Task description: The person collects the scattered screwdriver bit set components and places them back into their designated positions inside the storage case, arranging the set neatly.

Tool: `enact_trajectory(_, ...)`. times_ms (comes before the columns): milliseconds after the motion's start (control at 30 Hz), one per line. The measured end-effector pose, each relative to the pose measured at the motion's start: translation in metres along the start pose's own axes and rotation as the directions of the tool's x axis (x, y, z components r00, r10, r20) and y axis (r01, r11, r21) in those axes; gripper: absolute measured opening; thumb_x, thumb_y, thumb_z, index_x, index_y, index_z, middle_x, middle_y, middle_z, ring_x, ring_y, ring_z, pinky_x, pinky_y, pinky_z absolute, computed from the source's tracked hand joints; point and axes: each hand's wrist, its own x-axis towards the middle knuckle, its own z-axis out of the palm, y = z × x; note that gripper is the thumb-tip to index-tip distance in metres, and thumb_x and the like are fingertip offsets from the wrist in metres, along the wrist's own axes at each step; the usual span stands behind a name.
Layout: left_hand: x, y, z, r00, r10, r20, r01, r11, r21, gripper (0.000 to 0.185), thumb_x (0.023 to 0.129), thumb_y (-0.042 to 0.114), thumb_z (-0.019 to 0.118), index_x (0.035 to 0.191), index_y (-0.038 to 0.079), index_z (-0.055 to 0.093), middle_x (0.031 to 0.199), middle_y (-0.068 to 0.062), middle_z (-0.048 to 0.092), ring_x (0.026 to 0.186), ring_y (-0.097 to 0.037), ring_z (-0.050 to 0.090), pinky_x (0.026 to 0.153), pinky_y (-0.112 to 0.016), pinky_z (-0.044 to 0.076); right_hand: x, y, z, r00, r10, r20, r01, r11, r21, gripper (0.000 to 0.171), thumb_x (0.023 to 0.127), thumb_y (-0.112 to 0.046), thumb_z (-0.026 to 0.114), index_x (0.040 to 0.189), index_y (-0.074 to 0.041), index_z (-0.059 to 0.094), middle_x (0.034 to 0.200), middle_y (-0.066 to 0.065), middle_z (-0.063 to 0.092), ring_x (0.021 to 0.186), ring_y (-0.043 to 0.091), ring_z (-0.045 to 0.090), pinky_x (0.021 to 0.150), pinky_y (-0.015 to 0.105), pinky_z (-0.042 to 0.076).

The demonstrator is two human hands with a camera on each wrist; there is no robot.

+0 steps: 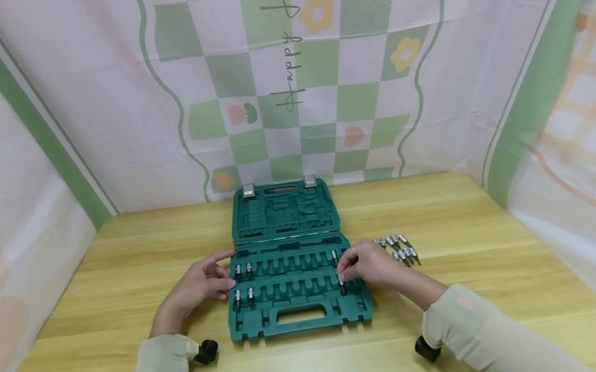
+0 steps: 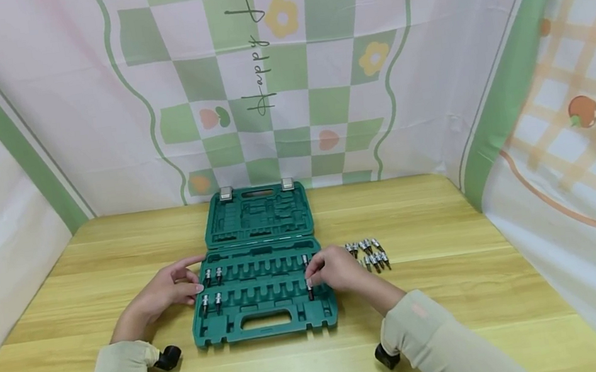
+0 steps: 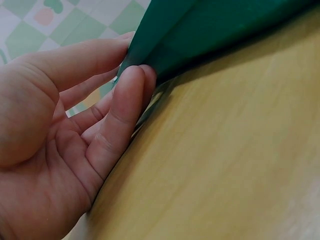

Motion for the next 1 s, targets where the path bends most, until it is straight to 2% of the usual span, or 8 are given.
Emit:
enact_trajectory(200, -0.001, 0.001, -0.001, 1.0, -0.002, 0.003, 0.002, 1.0, -0.004, 0.067, 0.092, 0.006, 0.067, 0.151, 0.009, 0.034, 0.101, -0.019, 0.053, 0.079, -0.028, 0.061, 0.071, -0.039, 0.058, 0.002, 0.002, 0.002, 1.0, 0.0, -0.005, 0.0, 1.0, 0.008, 0.008, 0.083, -0.005, 0.076, 0.078, -0.009, 0.071, 0.083, 0.0, 0.063, 0.073, 0.016, 0.056, 0.062, 0.032, 0.049)
enact_trajectory(500, 0.001, 0.0, 0.0, 1.0, -0.002, 0.003, 0.002, 1.0, -0.008, 0.067, 0.092, 0.006, 0.067, 0.151, 0.008, 0.034, 0.1, -0.018, 0.053, 0.079, -0.027, 0.061, 0.07, -0.038, 0.057, 0.005, 0.003, 0.003, 1.0, -0.015, -0.012, 0.015, 1.0, 0.0, 0.01, 0.084, -0.004, 0.075, 0.077, -0.008, 0.069, 0.074, 0.0, 0.061, 0.068, 0.017, 0.054, 0.06, 0.031, 0.047)
enact_trajectory(667, 0.003, 0.0, 0.002, 1.0, -0.005, 0.011, 0.006, 1.0, -0.007, 0.067, 0.092, 0.006, 0.067, 0.151, 0.01, 0.035, 0.101, -0.018, 0.054, 0.079, -0.027, 0.061, 0.072, -0.04, 0.057, 0.005, 0.008, -0.011, 0.999, -0.011, -0.041, 0.009, 0.999, -0.045, 0.007, 0.084, -0.008, 0.076, 0.082, -0.011, 0.07, 0.075, 0.0, 0.061, 0.07, 0.017, 0.055, 0.062, 0.031, 0.048)
enact_trajectory(833, 0.002, 0.001, 0.001, 1.0, -0.012, -0.009, 0.012, 1.0, 0.004, 0.066, 0.092, 0.006, 0.067, 0.15, 0.011, 0.036, 0.1, -0.018, 0.054, 0.079, -0.028, 0.06, 0.072, -0.039, 0.057, 0.006, 0.012, -0.03, 0.995, -0.048, -0.086, 0.04, 0.995, -0.091, 0.004, 0.087, -0.012, 0.074, 0.087, -0.009, 0.071, 0.077, 0.002, 0.06, 0.071, 0.02, 0.053, 0.059, 0.034, 0.047)
enact_trajectory(1000, 0.001, 0.0, 0.0, 1.0, -0.018, -0.011, 0.018, 1.0, 0.008, 0.066, 0.092, 0.005, 0.066, 0.15, 0.01, 0.036, 0.1, -0.018, 0.054, 0.08, -0.028, 0.06, 0.072, -0.039, 0.057, 0.006, 0.017, -0.037, 0.994, -0.054, -0.1, 0.044, 0.993, -0.108, 0.005, 0.089, -0.012, 0.072, 0.09, -0.007, 0.072, 0.079, 0.001, 0.06, 0.074, 0.02, 0.054, 0.062, 0.035, 0.047)
